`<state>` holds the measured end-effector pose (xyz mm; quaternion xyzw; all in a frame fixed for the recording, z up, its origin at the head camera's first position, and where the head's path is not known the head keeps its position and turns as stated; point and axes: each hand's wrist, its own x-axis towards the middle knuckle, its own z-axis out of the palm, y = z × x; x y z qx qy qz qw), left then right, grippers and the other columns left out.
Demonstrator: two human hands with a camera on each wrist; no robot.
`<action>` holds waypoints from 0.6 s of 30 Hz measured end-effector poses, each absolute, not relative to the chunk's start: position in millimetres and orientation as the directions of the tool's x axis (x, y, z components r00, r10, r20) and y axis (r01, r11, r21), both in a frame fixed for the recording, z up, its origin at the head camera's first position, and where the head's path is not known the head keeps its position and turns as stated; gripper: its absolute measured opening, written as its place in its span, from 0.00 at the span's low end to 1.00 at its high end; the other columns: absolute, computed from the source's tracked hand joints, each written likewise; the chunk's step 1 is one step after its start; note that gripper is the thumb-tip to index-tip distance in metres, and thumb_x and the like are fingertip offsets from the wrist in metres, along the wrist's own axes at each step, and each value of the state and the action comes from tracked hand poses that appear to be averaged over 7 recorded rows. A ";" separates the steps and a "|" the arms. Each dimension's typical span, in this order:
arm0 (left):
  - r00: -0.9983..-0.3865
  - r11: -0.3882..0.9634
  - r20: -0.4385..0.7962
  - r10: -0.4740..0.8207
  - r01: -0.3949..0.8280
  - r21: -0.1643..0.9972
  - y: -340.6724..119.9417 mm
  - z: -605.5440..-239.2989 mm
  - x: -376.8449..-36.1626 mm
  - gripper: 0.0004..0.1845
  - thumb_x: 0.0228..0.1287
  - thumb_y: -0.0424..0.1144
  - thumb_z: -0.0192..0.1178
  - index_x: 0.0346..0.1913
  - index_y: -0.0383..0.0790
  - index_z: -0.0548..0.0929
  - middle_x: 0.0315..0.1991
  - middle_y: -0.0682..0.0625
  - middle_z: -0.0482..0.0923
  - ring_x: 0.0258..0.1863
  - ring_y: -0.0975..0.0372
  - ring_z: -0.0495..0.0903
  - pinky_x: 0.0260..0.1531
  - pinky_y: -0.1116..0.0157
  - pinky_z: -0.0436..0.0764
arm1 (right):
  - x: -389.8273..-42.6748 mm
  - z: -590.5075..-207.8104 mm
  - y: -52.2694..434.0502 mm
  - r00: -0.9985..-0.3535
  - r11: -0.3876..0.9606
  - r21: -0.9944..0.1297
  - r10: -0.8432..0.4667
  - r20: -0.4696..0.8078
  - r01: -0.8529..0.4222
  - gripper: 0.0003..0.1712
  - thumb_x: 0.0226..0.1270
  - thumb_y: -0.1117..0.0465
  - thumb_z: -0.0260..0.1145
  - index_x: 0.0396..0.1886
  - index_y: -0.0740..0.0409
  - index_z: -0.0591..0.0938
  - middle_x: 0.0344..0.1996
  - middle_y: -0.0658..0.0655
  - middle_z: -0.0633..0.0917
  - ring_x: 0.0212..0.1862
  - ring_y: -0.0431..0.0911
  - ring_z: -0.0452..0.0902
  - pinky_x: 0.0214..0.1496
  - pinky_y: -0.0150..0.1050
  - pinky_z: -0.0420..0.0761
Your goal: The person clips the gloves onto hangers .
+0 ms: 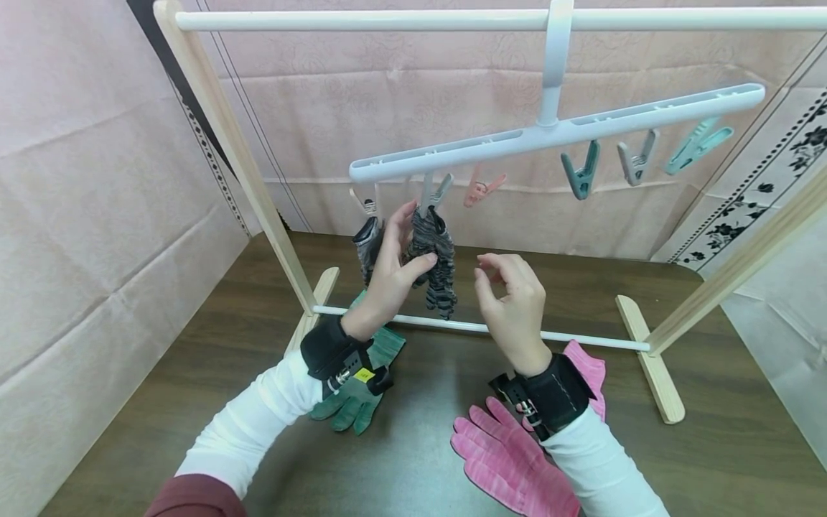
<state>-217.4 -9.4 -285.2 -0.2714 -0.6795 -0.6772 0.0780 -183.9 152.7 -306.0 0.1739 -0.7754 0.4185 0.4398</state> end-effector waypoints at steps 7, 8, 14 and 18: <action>-0.810 -0.012 0.510 0.290 0.529 0.848 -11.0 -288.8 -209.7 0.38 0.56 0.29 0.51 0.67 0.39 0.44 0.69 0.47 0.43 0.69 0.61 0.43 0.64 0.51 0.51 | -183.4 -311.8 156.7 -0.578 0.593 -0.515 0.100 0.810 -0.619 0.07 0.51 0.73 0.63 0.33 0.67 0.81 0.27 0.60 0.81 0.29 0.39 0.68 0.35 0.23 0.68; -0.808 -0.003 0.511 0.292 0.534 0.846 -11.4 -289.6 -209.0 0.38 0.56 0.29 0.51 0.67 0.40 0.44 0.69 0.48 0.43 0.69 0.61 0.43 0.63 0.52 0.52 | -183.6 -312.8 157.2 -0.579 0.596 -0.514 0.098 0.809 -0.617 0.07 0.51 0.73 0.63 0.32 0.67 0.81 0.26 0.60 0.81 0.29 0.38 0.68 0.35 0.23 0.68; -0.796 0.033 0.533 0.286 0.564 0.825 -12.9 -294.3 -205.9 0.38 0.56 0.31 0.52 0.68 0.42 0.45 0.70 0.52 0.42 0.68 0.63 0.44 0.63 0.51 0.53 | -183.6 -317.1 160.1 -0.589 0.617 -0.506 0.085 0.804 -0.602 0.06 0.51 0.72 0.63 0.32 0.67 0.81 0.26 0.60 0.80 0.28 0.38 0.68 0.35 0.22 0.66; -0.786 0.038 0.556 0.270 0.585 0.810 -13.1 -296.7 -205.1 0.38 0.56 0.31 0.52 0.67 0.41 0.45 0.69 0.49 0.43 0.68 0.62 0.45 0.64 0.51 0.50 | -183.6 -319.9 160.8 -0.589 0.624 -0.504 0.085 0.804 -0.597 0.07 0.50 0.73 0.63 0.31 0.66 0.81 0.25 0.60 0.80 0.28 0.38 0.68 0.34 0.22 0.66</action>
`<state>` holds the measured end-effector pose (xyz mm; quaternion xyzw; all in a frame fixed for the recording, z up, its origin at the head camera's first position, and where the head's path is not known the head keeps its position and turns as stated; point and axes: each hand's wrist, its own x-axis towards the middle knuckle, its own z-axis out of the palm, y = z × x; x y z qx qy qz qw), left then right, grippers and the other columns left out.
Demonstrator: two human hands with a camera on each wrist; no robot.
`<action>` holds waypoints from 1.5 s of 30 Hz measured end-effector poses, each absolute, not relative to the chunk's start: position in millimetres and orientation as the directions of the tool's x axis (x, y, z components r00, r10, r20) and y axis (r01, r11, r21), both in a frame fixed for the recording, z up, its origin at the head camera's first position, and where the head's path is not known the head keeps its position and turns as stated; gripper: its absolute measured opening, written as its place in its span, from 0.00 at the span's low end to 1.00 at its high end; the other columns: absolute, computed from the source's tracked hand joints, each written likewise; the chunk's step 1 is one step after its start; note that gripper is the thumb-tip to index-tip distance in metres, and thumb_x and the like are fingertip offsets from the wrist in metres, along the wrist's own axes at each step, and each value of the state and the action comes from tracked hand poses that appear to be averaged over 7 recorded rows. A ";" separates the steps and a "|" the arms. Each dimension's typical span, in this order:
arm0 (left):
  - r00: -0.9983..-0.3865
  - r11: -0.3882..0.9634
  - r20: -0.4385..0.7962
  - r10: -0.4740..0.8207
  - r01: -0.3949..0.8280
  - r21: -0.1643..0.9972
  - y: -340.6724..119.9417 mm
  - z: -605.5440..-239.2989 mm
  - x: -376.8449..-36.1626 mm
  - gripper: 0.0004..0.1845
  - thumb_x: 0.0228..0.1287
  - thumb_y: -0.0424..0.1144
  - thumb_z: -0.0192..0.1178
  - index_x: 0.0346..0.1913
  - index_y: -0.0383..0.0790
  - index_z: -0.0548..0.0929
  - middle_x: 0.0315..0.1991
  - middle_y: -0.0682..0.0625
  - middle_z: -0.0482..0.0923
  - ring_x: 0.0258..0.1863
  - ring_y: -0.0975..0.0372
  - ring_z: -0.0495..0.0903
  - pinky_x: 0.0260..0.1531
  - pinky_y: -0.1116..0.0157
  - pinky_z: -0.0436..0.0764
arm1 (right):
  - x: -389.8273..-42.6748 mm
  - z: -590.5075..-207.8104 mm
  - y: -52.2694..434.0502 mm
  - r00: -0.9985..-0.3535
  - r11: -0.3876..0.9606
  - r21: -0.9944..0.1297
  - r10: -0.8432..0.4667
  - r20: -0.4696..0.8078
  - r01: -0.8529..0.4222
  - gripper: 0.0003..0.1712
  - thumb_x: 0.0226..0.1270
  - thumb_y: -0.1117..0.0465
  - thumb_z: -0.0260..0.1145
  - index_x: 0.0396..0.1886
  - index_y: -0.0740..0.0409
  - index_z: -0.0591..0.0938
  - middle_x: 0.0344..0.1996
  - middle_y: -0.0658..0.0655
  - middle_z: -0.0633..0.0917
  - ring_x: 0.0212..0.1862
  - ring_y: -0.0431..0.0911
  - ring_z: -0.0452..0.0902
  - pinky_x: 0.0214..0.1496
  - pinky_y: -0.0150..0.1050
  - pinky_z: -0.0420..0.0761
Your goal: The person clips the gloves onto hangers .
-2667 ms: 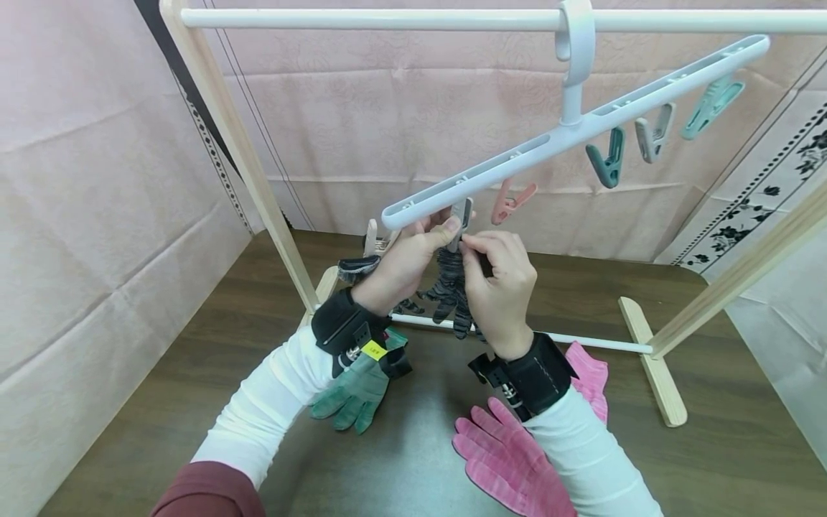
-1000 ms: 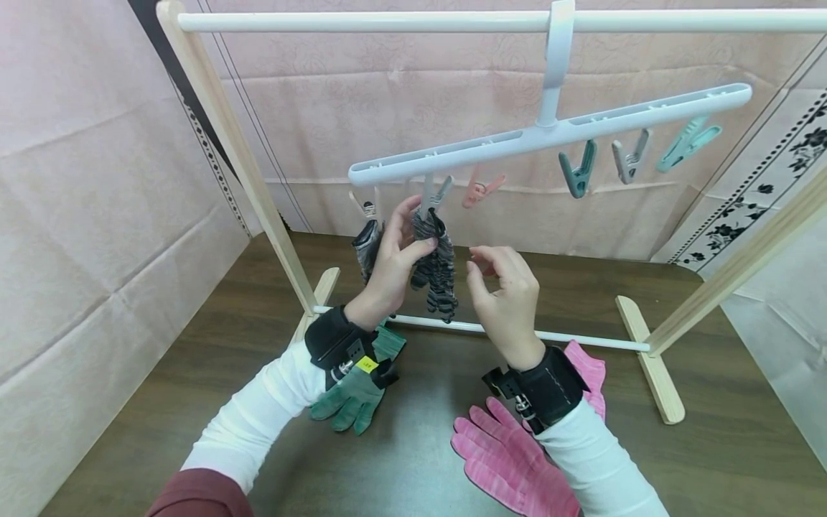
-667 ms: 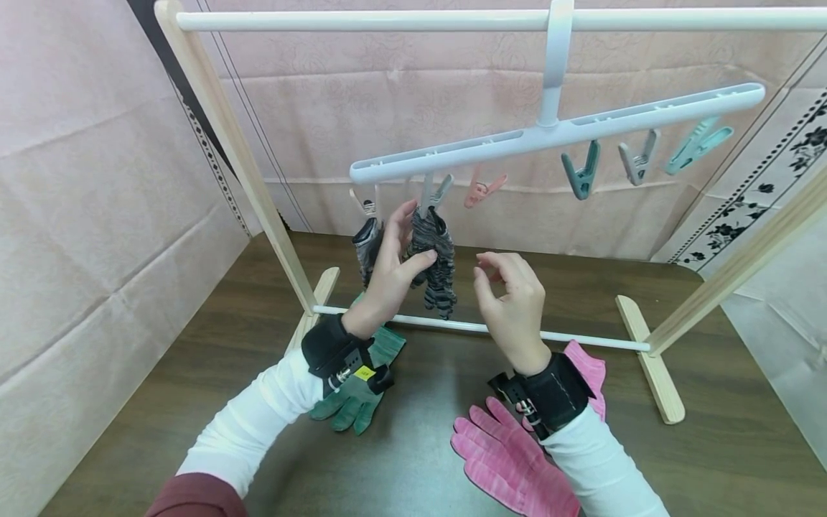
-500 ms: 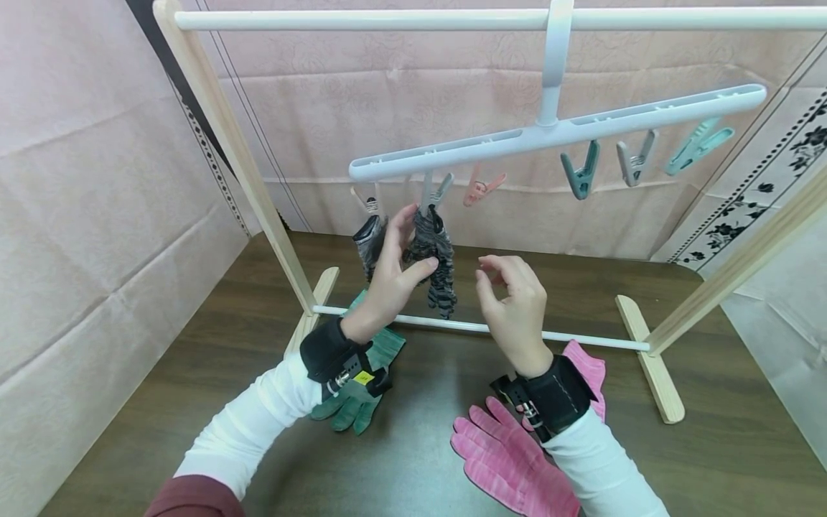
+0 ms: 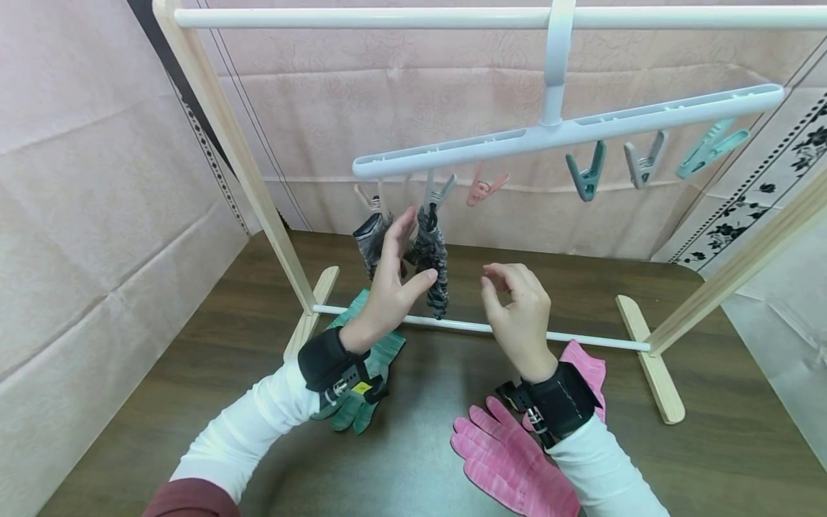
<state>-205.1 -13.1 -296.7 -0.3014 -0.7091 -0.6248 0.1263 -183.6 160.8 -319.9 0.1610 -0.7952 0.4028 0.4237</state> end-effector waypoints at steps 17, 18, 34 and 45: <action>-0.733 0.044 0.627 0.266 0.659 0.751 -12.0 -298.8 -195.3 0.37 0.55 0.32 0.51 0.66 0.37 0.46 0.70 0.48 0.39 0.68 0.62 0.43 0.64 0.50 0.48 | -182.8 -333.0 169.4 -0.640 0.661 -0.508 0.054 0.767 -0.553 0.06 0.51 0.71 0.62 0.31 0.67 0.81 0.24 0.59 0.79 0.28 0.41 0.68 0.34 0.23 0.67; -0.722 0.045 0.639 0.266 0.671 0.740 -11.8 -298.9 -194.9 0.37 0.55 0.32 0.51 0.66 0.37 0.46 0.70 0.48 0.39 0.68 0.62 0.42 0.64 0.50 0.47 | -182.7 -333.7 169.6 -0.641 0.662 -0.507 0.052 0.766 -0.552 0.06 0.51 0.71 0.63 0.31 0.67 0.80 0.24 0.59 0.79 0.28 0.41 0.68 0.34 0.22 0.67; -0.561 0.060 0.792 0.240 0.823 0.565 -6.1 -296.0 -184.1 0.35 0.52 0.33 0.51 0.62 0.29 0.51 0.67 0.36 0.43 0.68 0.56 0.45 0.65 0.55 0.50 | -182.7 -342.2 172.9 -0.660 0.671 -0.506 0.033 0.750 -0.541 0.05 0.51 0.71 0.63 0.30 0.66 0.80 0.25 0.58 0.80 0.27 0.43 0.70 0.32 0.24 0.68; -0.480 0.053 0.840 0.252 0.874 0.483 -1.8 -293.0 -181.4 0.31 0.51 0.30 0.50 0.60 0.26 0.55 0.66 0.35 0.48 0.67 0.53 0.48 0.65 0.57 0.52 | -182.2 -345.7 174.5 -0.668 0.678 -0.504 0.026 0.743 -0.535 0.05 0.51 0.71 0.62 0.30 0.65 0.80 0.25 0.57 0.80 0.27 0.44 0.70 0.30 0.30 0.69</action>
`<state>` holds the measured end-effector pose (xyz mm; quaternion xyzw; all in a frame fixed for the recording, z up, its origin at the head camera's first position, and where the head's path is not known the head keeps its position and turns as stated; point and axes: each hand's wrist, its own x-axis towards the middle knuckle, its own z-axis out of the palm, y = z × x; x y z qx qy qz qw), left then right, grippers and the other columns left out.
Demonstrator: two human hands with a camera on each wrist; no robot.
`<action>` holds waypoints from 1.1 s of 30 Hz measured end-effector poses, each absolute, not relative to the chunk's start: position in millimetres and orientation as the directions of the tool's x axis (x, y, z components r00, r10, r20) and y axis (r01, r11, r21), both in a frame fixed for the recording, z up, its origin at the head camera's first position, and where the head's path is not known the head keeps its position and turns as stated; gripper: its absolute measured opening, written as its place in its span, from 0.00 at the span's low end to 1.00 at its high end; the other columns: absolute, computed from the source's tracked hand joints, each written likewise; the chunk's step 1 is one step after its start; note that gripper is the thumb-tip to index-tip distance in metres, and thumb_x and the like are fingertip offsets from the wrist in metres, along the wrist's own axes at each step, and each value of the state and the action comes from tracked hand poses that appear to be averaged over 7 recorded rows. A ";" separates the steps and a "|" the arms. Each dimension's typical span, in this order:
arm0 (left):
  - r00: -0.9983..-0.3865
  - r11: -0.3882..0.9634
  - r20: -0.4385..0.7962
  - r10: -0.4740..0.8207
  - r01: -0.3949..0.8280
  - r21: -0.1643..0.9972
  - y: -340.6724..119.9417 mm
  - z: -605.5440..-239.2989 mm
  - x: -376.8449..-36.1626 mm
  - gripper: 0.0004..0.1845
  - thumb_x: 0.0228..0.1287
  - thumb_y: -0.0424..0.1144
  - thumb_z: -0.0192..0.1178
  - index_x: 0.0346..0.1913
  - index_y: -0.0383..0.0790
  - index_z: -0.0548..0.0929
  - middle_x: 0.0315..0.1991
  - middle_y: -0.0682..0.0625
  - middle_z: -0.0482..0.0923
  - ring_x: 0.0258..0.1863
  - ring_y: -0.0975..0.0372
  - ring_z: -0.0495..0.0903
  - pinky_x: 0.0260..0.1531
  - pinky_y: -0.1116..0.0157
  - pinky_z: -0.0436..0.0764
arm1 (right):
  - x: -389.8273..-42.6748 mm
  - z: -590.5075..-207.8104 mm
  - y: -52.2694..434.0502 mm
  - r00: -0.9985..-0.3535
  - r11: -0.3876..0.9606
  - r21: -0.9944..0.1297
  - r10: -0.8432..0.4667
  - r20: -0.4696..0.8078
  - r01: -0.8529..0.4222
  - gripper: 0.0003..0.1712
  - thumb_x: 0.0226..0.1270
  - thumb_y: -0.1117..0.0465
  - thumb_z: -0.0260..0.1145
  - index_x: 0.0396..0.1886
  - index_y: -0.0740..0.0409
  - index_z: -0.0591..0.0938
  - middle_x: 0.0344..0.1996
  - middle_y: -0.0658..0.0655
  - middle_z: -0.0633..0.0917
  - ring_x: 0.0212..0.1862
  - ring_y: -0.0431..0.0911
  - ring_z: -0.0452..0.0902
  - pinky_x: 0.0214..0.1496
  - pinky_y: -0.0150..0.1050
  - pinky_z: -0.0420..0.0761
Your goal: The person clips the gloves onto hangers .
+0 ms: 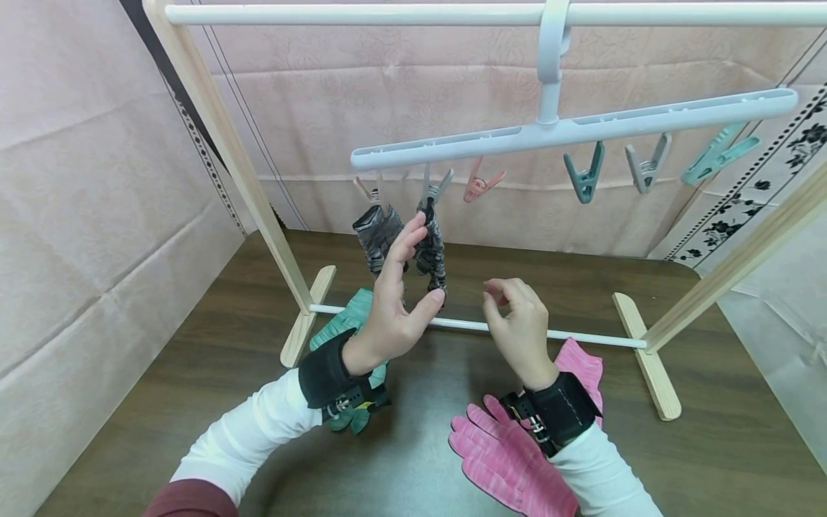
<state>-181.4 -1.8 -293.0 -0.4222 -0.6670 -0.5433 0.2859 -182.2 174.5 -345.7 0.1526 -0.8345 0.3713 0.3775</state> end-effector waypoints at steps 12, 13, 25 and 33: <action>-0.478 0.031 0.812 0.334 0.867 0.498 8.5 -291.4 -174.0 0.34 0.51 0.27 0.51 0.62 0.26 0.51 0.67 0.34 0.45 0.68 0.53 0.47 0.65 0.58 0.52 | -182.2 -350.5 175.0 -0.676 0.684 -0.512 0.037 0.736 -0.520 0.07 0.49 0.74 0.63 0.30 0.65 0.81 0.25 0.57 0.81 0.26 0.42 0.70 0.29 0.22 0.67; -0.482 0.033 0.806 0.342 0.864 0.503 9.3 -291.5 -173.6 0.34 0.51 0.27 0.51 0.62 0.26 0.50 0.67 0.34 0.44 0.68 0.53 0.46 0.65 0.58 0.51 | -182.0 -351.2 175.2 -0.679 0.686 -0.514 0.038 0.733 -0.516 0.07 0.49 0.74 0.63 0.30 0.65 0.81 0.25 0.57 0.81 0.26 0.41 0.70 0.29 0.22 0.67; -0.546 0.057 0.749 0.375 0.820 0.569 16.6 -291.5 -173.0 0.37 0.54 0.29 0.51 0.65 0.28 0.46 0.69 0.38 0.38 0.69 0.56 0.41 0.65 0.58 0.51 | -181.5 -357.6 178.0 -0.699 0.690 -0.521 0.032 0.715 -0.502 0.07 0.49 0.72 0.64 0.31 0.65 0.81 0.25 0.57 0.80 0.27 0.36 0.67 0.30 0.18 0.65; -0.590 0.074 0.710 0.384 0.786 0.613 22.4 -284.5 -174.3 0.40 0.55 0.30 0.51 0.67 0.29 0.41 0.70 0.40 0.34 0.69 0.59 0.37 0.65 0.59 0.50 | -180.5 -358.6 178.9 -0.708 0.709 -0.515 0.032 0.705 -0.481 0.06 0.49 0.70 0.65 0.29 0.65 0.80 0.22 0.57 0.78 0.26 0.39 0.68 0.29 0.26 0.69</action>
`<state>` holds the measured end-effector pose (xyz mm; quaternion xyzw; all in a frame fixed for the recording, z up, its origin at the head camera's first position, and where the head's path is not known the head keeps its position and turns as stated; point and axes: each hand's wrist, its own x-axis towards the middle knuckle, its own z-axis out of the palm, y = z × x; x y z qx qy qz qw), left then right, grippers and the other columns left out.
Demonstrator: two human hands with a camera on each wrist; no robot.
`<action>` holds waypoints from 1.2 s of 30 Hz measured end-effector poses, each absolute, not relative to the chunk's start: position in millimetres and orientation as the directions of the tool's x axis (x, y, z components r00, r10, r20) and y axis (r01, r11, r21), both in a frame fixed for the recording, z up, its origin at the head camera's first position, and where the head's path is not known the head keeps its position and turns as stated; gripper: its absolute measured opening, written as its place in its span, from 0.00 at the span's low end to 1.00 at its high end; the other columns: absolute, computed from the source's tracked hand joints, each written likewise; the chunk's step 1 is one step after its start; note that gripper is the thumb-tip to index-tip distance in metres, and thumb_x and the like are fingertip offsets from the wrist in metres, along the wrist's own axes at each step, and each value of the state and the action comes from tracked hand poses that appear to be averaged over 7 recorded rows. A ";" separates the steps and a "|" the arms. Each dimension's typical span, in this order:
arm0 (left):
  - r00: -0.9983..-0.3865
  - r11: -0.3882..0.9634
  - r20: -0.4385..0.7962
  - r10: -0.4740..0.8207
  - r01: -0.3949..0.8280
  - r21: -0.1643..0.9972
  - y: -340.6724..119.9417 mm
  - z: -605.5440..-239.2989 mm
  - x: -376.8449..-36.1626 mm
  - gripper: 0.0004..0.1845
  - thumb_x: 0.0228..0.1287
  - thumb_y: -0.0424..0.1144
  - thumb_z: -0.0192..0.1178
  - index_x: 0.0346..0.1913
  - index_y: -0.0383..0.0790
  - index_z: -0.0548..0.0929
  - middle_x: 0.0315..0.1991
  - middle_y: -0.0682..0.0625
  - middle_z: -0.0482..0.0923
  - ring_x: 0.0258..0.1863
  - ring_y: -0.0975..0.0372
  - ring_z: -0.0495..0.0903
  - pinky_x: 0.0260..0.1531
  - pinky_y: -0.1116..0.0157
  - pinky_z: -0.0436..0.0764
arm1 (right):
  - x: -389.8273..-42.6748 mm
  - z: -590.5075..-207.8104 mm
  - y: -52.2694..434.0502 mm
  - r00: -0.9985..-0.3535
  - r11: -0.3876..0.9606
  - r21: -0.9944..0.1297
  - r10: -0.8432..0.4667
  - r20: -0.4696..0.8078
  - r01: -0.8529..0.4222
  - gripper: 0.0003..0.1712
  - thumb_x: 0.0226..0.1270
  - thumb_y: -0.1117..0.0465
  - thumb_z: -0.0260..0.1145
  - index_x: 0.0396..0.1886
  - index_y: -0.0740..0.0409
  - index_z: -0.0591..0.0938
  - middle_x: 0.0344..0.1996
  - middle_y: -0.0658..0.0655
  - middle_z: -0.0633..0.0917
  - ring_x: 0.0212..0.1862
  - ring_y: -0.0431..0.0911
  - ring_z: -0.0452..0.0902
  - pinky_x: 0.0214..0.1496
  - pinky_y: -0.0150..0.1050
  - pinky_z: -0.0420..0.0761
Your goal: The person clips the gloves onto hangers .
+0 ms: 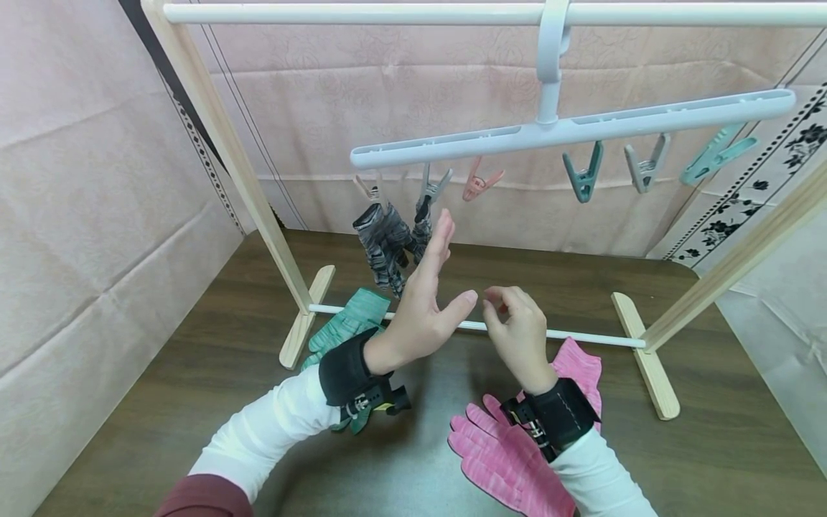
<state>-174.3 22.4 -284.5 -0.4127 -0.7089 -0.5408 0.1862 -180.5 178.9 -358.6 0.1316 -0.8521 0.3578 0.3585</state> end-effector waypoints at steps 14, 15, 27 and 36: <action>-0.665 0.084 0.652 0.366 0.721 0.688 25.8 -277.7 -184.9 0.42 0.55 0.31 0.50 0.67 0.32 0.37 0.70 0.43 0.33 0.69 0.63 0.33 0.66 0.61 0.49 | -179.6 -361.1 179.7 -0.739 0.716 -0.533 0.035 0.672 -0.450 0.05 0.49 0.70 0.65 0.29 0.62 0.81 0.21 0.56 0.78 0.26 0.38 0.67 0.28 0.25 0.67; -0.673 0.085 0.642 0.367 0.712 0.697 25.7 -277.9 -185.5 0.42 0.55 0.31 0.50 0.68 0.33 0.37 0.70 0.43 0.32 0.69 0.64 0.33 0.66 0.61 0.49 | -179.4 -361.2 179.6 -0.742 0.716 -0.534 0.034 0.670 -0.449 0.05 0.49 0.70 0.65 0.29 0.62 0.81 0.22 0.56 0.78 0.26 0.39 0.67 0.28 0.24 0.67; -0.732 0.089 0.578 0.360 0.644 0.760 26.0 -275.8 -194.3 0.42 0.57 0.32 0.50 0.68 0.37 0.36 0.70 0.47 0.30 0.69 0.65 0.36 0.65 0.61 0.50 | -178.4 -365.6 181.9 -0.760 0.714 -0.544 0.026 0.650 -0.441 0.05 0.49 0.70 0.65 0.29 0.63 0.81 0.23 0.56 0.79 0.26 0.45 0.70 0.28 0.23 0.67; -0.732 0.091 0.592 0.336 0.651 0.754 26.7 -277.6 -201.6 0.42 0.55 0.31 0.51 0.68 0.36 0.39 0.70 0.46 0.36 0.69 0.64 0.42 0.65 0.63 0.53 | -176.2 -369.4 184.0 -0.795 0.713 -0.566 0.019 0.606 -0.414 0.05 0.50 0.69 0.64 0.30 0.62 0.81 0.25 0.55 0.81 0.27 0.41 0.70 0.30 0.23 0.69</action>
